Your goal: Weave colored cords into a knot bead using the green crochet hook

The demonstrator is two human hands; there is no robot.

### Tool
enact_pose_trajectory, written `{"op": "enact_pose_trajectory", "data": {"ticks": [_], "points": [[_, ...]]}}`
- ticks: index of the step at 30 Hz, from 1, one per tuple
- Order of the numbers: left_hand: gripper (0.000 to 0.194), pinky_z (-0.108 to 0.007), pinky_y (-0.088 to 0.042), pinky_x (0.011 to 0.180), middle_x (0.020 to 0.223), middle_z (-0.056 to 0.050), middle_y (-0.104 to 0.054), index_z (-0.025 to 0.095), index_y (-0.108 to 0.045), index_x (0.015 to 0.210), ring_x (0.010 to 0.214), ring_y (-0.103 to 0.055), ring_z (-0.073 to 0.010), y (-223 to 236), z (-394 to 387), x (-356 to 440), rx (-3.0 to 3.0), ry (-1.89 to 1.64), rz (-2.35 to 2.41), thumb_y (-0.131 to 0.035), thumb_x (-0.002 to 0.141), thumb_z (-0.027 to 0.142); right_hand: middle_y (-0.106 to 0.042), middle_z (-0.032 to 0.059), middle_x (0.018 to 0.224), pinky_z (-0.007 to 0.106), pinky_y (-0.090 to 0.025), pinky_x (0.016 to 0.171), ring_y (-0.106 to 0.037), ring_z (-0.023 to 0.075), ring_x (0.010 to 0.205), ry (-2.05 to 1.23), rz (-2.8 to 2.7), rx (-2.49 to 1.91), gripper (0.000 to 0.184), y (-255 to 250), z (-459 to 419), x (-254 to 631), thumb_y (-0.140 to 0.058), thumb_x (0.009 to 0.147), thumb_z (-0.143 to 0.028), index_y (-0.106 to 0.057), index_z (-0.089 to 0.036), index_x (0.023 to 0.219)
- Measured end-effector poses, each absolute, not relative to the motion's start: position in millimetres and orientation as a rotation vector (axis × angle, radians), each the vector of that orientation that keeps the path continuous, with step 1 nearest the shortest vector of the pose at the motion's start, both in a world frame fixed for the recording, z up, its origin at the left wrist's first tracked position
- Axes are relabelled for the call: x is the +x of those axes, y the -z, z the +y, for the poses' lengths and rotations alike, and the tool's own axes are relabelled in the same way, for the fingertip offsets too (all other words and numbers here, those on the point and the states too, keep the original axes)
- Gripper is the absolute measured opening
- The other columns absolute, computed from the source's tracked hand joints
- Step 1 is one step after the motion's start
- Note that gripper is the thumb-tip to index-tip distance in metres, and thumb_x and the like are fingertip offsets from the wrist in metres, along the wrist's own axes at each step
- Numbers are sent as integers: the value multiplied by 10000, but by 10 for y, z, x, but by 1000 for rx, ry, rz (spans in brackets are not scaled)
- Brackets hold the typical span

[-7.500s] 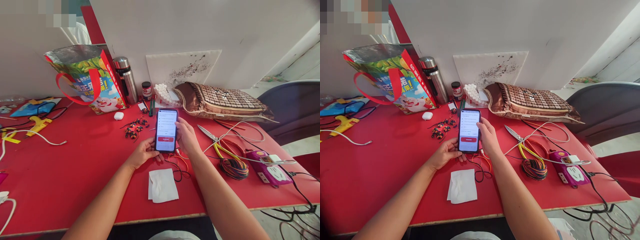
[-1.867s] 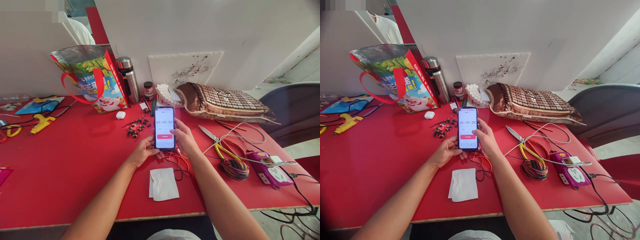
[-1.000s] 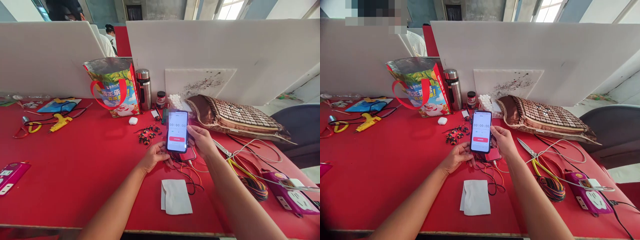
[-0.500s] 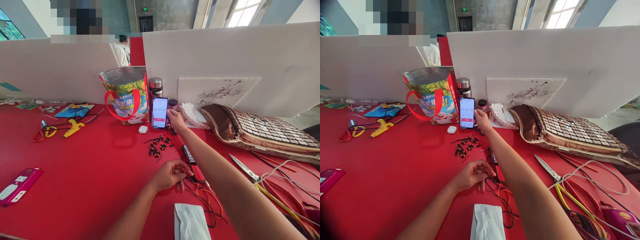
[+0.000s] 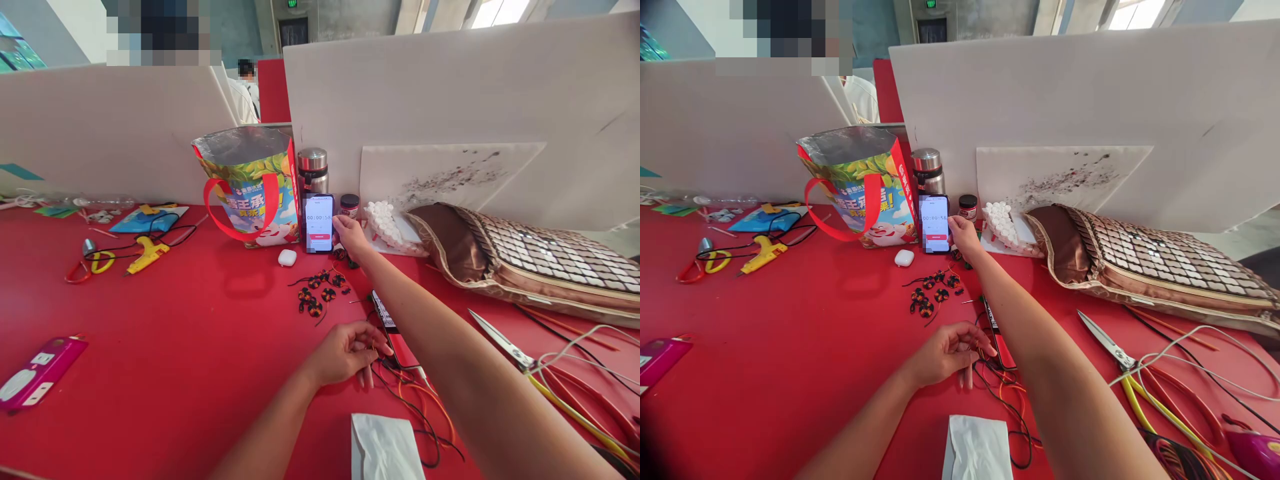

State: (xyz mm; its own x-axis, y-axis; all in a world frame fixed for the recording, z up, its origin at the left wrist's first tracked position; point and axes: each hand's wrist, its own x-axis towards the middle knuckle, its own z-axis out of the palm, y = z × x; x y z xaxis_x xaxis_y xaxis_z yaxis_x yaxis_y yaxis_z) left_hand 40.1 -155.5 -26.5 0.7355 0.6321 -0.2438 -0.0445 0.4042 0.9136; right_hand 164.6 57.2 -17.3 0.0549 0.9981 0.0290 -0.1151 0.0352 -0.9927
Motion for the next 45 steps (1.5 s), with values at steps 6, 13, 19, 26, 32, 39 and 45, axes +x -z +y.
{"op": "enact_pose_trajectory", "data": {"ticks": [6, 13, 19, 26, 32, 39, 45], "points": [[475, -214, -518, 451, 1203, -194, -766, 150, -616, 1005, 489, -668, -86, 252, -1560, 397, 1078, -465, 641, -832, 812, 526, -578, -69, 634, 209, -458, 481, -492, 69, 463, -1222, -1108, -1163, 309, 174, 546, 1615, -643, 1051, -436, -677, -146, 948], [484, -213, -519, 437, 1214, -198, -773, 154, -605, 1004, 470, -671, -90, 284, -1548, 408, 1079, -478, 613, -842, 801, 523, -607, -56, 689, 192, -482, 479, -559, 71, 513, -1244, -1073, -1188, 286, 151, 476, 1648, -638, 1062, -394, -660, -139, 935], [534, -223, -522, 439, 1190, -213, -788, 145, -633, 1003, 468, -674, -105, 275, -1526, 417, 1052, -501, 606, -865, 772, 566, -664, -8, 747, 206, -393, 391, -593, 89, 467, -1129, -1008, -1194, 267, 26, 343, 1709, -743, 949, -431, -647, -183, 919], [464, -221, -471, 411, 1033, -195, -831, 124, -696, 953, 446, -659, -123, 175, -1465, 401, 1032, -700, 592, -795, 852, 566, -771, 65, 1004, 245, -484, 478, -638, 107, 558, -982, -1010, -1134, 253, -307, -778, 2144, -676, 934, -438, -697, -198, 1012], [379, -179, -400, 387, 853, -123, -830, 120, -727, 901, 417, -603, -87, 107, -1547, 452, 1019, -785, 558, -844, 838, 475, -787, 56, 961, 277, -467, 444, -558, 94, 458, -939, -1128, -1152, 330, -286, -1874, 2438, -733, 895, -516, -725, -212, 1021], [355, -186, -507, 479, 717, -35, -774, 149, -763, 899, 524, -662, -112, 28, -1672, 544, 975, -854, 494, -902, 783, 454, -717, 11, 740, 293, -482, 458, -633, 175, 513, -1278, -1243, -1130, 588, 15, -2168, 2152, -696, 889, -669, -633, -223, 1268], [217, -211, -578, 565, 1110, -139, -829, 137, -794, 973, 627, -717, -118, 9, -1606, 477, 803, -898, 457, -860, 841, 296, -647, 17, 687, 285, -445, 559, -562, 152, 601, -991, -1381, -1215, 575, 64, -2169, 2327, -654, 889, -710, -750, -156, 1013]]}}
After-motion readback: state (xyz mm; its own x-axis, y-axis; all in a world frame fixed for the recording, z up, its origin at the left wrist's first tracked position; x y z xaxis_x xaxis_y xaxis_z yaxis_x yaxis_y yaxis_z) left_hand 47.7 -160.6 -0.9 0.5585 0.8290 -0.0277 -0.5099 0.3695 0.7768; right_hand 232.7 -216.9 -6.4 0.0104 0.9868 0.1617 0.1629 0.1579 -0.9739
